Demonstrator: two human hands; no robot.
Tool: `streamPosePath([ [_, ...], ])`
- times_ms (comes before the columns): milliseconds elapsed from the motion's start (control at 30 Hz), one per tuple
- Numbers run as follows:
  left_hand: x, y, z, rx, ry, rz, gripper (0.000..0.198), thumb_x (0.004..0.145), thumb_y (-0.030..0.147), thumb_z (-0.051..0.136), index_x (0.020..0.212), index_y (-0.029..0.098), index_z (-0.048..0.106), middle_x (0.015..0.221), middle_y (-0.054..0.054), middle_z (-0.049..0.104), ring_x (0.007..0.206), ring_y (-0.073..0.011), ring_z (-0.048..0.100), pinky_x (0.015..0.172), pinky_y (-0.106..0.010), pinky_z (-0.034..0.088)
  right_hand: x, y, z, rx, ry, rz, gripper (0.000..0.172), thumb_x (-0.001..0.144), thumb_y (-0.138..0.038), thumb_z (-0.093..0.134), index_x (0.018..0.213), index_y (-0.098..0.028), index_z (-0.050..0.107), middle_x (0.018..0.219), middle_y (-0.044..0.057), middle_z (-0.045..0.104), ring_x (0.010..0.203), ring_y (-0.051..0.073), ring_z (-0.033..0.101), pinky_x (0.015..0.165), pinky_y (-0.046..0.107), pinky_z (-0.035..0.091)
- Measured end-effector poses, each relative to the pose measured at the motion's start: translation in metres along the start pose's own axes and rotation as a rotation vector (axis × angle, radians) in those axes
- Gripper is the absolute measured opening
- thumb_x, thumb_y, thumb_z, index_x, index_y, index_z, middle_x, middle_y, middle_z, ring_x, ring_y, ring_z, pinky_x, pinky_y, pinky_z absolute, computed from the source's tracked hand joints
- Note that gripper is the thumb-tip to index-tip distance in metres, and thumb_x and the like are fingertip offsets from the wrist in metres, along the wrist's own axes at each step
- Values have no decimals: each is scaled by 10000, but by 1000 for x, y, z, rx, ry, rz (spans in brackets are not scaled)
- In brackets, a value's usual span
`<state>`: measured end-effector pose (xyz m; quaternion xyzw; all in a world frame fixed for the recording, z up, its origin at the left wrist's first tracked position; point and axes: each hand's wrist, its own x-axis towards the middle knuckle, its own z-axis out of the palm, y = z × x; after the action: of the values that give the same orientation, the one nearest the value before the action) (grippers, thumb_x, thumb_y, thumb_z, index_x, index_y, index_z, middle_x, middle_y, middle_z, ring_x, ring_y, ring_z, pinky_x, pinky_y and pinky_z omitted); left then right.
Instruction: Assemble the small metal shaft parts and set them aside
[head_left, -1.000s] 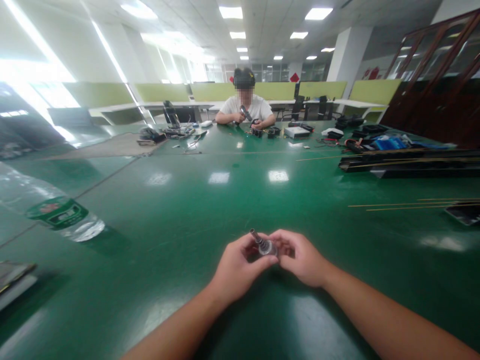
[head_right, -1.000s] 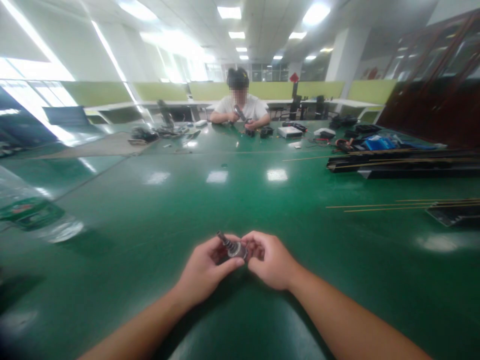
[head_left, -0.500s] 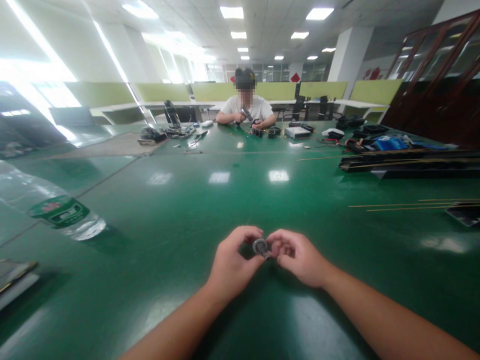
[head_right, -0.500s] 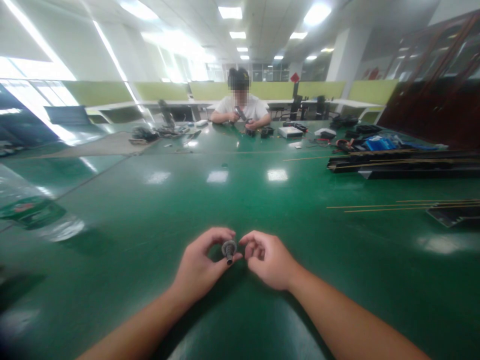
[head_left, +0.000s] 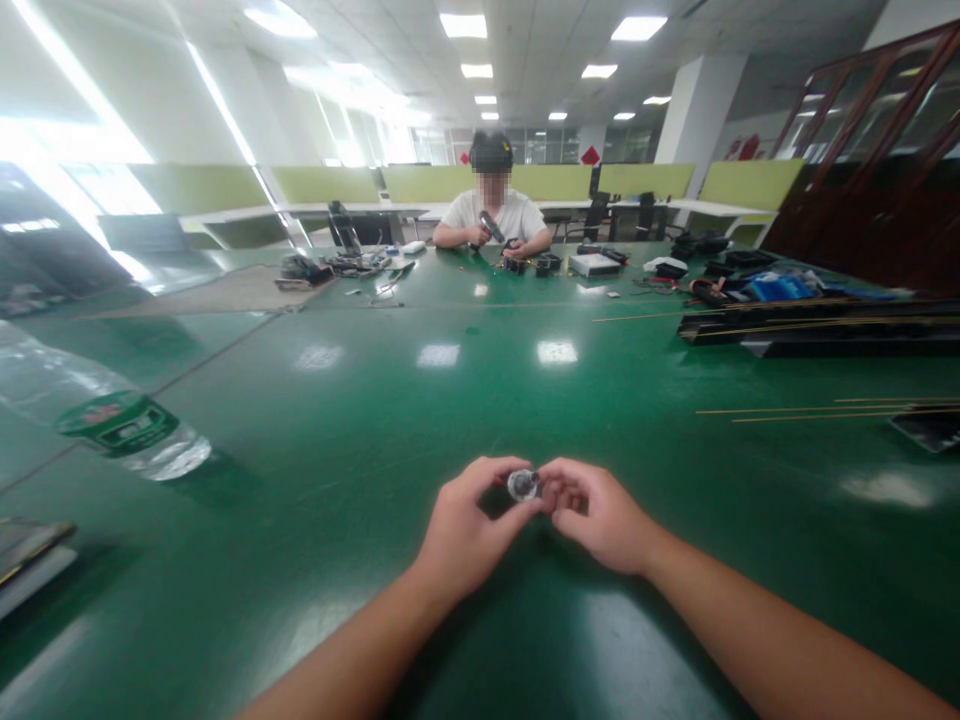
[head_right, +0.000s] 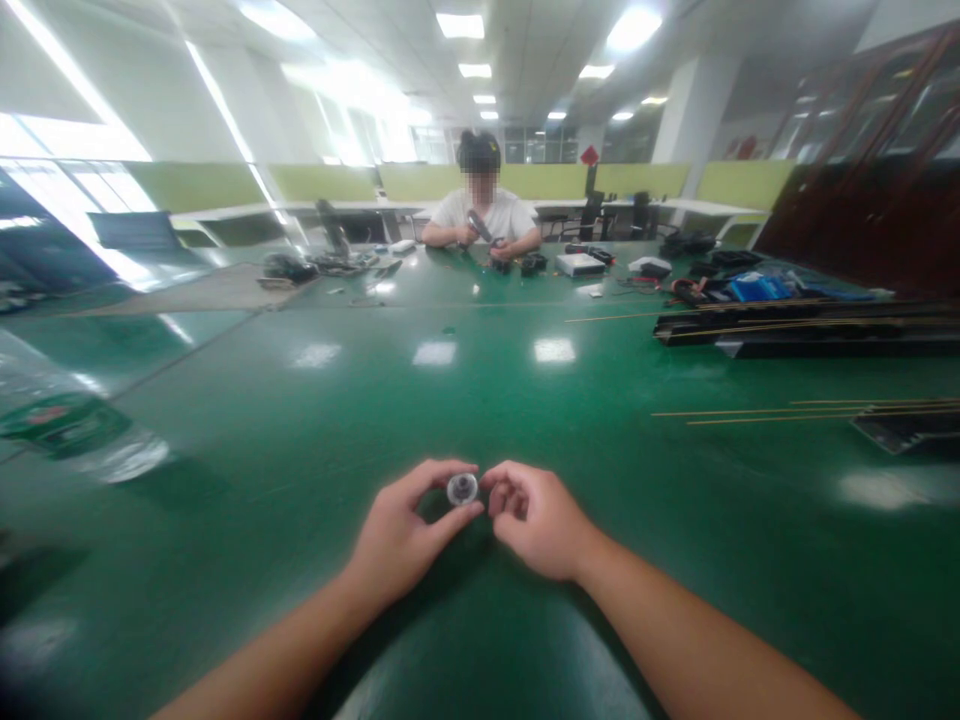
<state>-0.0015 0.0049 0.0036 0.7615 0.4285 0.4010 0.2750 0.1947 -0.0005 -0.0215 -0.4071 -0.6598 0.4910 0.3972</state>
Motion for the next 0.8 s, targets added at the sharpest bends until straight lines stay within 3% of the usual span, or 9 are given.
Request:
streamPosePath([
  [400,4,2,-3,43,-14,68,263,849,267,706,1110,231,689,1013,-36,695,925,-179,632,846,-294,495,1,0,-1,8,112,-21,258,714,-76,557,946,-179,599,786,-13,587,647,112,518,606,234,413],
  [600,4,-8,-5,86,-11,66,401,787,252,777,1166,239,647,1071,-32,700,953,-179,650,873,-295,507,0,-1,0,13,162,13,393,718,-107,586,1105,-178,589,855,9,634,628,112,541,602,244,436],
  [800,4,-9,-6,74,-32,115,259,773,181,775,1004,220,664,957,-5,696,880,-154,642,798,-259,496,-2,-1,0,-44,156,-37,379,727,-90,587,1094,-183,605,959,48,661,720,144,607,652,265,481],
])
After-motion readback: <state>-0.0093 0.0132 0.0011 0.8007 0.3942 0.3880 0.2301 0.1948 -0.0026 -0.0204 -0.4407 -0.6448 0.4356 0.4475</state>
